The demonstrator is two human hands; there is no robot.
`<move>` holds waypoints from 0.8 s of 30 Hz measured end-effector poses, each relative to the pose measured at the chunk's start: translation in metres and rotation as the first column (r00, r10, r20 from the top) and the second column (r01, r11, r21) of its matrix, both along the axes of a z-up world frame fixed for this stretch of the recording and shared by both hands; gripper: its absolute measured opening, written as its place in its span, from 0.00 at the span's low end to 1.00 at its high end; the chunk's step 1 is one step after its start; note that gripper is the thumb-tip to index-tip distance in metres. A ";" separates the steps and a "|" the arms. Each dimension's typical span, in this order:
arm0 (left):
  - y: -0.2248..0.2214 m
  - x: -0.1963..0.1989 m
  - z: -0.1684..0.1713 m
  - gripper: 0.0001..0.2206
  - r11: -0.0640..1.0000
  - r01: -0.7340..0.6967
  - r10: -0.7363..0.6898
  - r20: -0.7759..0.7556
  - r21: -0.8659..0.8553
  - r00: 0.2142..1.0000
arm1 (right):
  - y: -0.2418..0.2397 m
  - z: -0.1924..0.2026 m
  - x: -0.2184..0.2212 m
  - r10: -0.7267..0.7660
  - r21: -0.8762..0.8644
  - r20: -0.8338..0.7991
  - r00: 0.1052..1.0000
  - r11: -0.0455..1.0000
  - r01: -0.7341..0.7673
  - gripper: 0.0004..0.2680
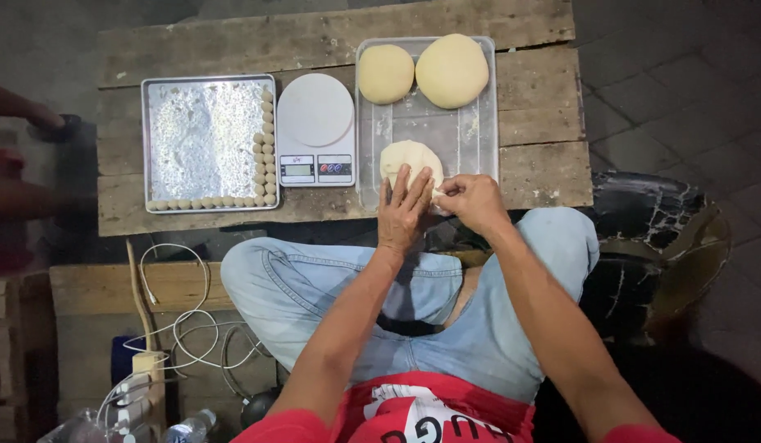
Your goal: Shaping small dough balls by hand and placing them on a tray
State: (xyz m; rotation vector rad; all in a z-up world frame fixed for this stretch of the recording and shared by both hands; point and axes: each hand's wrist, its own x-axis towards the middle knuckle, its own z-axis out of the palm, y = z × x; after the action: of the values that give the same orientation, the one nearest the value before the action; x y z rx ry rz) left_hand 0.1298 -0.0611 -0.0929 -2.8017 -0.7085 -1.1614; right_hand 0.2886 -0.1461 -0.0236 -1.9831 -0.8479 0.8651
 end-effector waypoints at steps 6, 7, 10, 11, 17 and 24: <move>-0.005 0.002 0.011 0.22 0.993 0.019 -0.025 -0.051 -0.113 0.998 | -0.015 0.042 -0.036 0.090 0.153 -0.499 0.862 0.988 -0.015 0.09; -0.003 0.000 0.008 0.22 0.994 0.012 -0.018 -0.049 -0.112 0.999 | -0.014 0.032 -0.034 0.097 0.154 -0.497 0.862 0.988 -0.023 0.09; -0.003 -0.005 0.003 0.33 0.963 0.103 -0.108 -0.005 -0.250 0.994 | -0.018 0.007 -0.021 -0.062 0.177 -0.465 0.883 0.971 0.161 0.11; -0.005 -0.008 0.007 0.31 0.948 0.120 -0.114 0.037 -0.296 0.993 | -0.020 0.001 -0.015 -0.102 0.199 -0.513 0.852 0.952 0.233 0.11; -0.019 -0.006 0.065 0.29 0.857 0.194 0.018 0.403 -0.478 0.915 | -0.015 0.006 -0.018 -0.078 0.258 -0.616 0.784 0.920 0.295 0.14; -0.006 -0.011 0.073 0.10 0.761 0.217 0.091 0.433 -0.611 0.897 | -0.010 0.034 -0.034 0.068 0.348 -0.521 0.851 0.927 0.139 0.16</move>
State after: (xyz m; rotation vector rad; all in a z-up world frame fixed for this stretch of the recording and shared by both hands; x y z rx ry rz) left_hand 0.1186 -0.0674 -0.0198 -3.1140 -1.2792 -1.9294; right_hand 0.2546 -0.1558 0.0103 -1.3239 -0.5924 1.0670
